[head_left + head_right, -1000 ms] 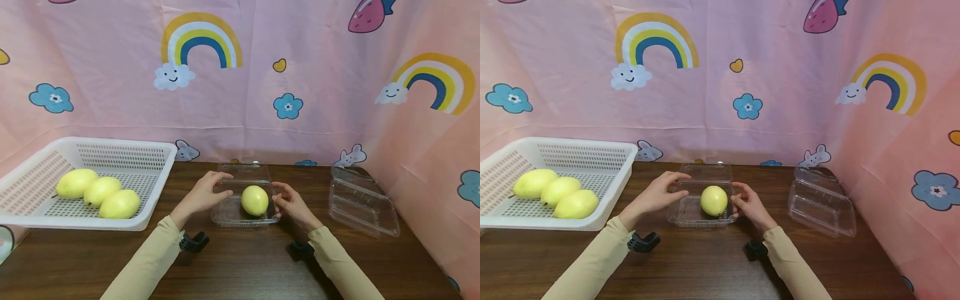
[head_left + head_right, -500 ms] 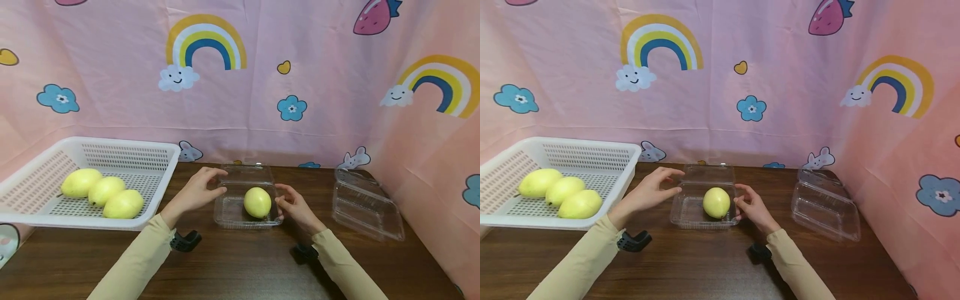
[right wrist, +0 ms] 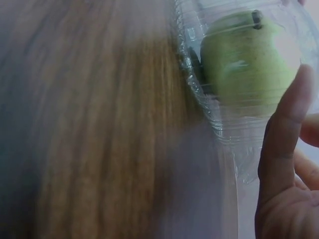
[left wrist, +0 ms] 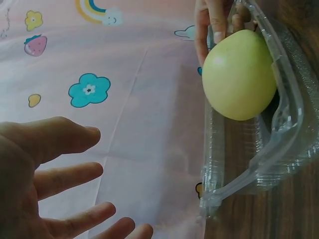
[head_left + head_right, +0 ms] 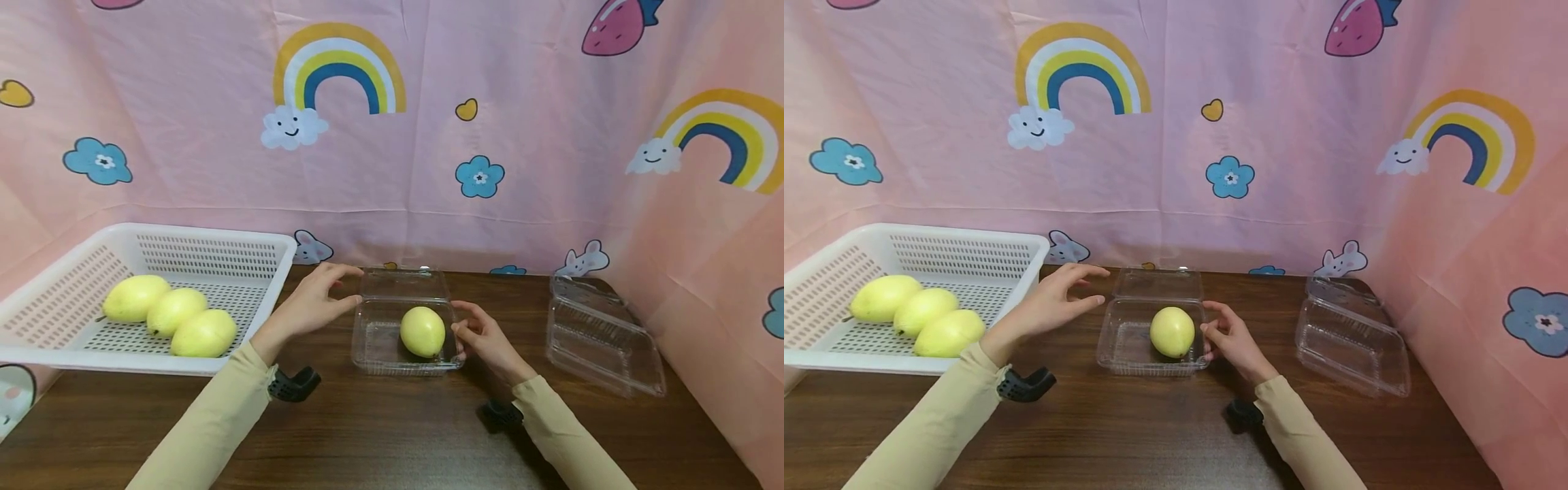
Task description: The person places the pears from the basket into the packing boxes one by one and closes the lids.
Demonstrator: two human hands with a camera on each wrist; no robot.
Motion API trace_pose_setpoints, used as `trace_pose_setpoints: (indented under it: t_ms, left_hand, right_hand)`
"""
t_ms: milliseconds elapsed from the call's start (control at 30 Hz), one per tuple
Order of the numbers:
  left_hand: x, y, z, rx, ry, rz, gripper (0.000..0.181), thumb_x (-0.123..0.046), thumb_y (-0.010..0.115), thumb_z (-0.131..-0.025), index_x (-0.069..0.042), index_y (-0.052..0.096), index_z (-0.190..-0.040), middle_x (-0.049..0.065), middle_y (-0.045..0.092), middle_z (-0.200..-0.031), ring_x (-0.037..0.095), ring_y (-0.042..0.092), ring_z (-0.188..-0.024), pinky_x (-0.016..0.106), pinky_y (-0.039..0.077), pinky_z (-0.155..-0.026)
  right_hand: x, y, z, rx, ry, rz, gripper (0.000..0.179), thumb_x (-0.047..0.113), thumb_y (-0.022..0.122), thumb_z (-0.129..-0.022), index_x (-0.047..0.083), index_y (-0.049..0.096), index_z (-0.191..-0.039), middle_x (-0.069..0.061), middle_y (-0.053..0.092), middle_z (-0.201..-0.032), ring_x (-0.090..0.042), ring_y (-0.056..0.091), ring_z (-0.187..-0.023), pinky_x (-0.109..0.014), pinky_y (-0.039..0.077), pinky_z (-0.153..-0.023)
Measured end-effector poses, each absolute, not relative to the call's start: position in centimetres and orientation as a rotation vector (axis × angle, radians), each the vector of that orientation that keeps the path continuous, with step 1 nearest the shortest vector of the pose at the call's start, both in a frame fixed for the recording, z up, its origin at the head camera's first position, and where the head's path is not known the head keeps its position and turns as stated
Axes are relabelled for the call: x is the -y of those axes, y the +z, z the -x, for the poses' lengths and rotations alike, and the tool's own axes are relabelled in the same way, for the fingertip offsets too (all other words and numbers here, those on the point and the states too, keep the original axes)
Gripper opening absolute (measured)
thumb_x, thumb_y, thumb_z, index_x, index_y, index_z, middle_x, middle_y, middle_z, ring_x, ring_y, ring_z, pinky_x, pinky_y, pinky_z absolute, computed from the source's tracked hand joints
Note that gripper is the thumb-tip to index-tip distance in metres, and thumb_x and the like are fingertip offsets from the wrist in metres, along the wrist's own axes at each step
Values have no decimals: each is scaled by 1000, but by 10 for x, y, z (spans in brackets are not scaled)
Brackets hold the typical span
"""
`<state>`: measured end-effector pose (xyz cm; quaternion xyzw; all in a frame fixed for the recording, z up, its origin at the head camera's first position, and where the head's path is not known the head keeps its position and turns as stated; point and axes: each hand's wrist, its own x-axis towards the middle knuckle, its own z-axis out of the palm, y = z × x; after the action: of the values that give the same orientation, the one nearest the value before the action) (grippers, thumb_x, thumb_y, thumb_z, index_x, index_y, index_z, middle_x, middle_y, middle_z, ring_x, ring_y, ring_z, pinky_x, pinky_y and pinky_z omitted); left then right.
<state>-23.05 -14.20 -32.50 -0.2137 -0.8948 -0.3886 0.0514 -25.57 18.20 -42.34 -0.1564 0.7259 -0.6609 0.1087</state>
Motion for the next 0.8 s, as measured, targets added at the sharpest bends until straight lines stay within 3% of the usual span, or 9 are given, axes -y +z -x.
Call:
trace_pose_setpoints:
  t_ms: [233,800]
  left_hand:
    - [147,-321,232,2741,-1188,632,39,-15,65,-92,-5,57,-129,22,47,-131,40,50,-116,50,48,-89]
    - [168,-326,226,2743,-1182,598,38,-15,63,-94,-6,57,-131,20,48,-135,40,50,-118,51,47,-91]
  right_hand:
    - [-181,-423,257,-2127,-1944,467,48,-1,49,-99,0,34,-144,-23,52,-89,-15,52,-63,-26,51,-53]
    - [-181,-424,256,-2112,-1965,444,47,-1,48,-99,3,35,-144,-30,49,-91,-16,51,-63,-26,51,-52]
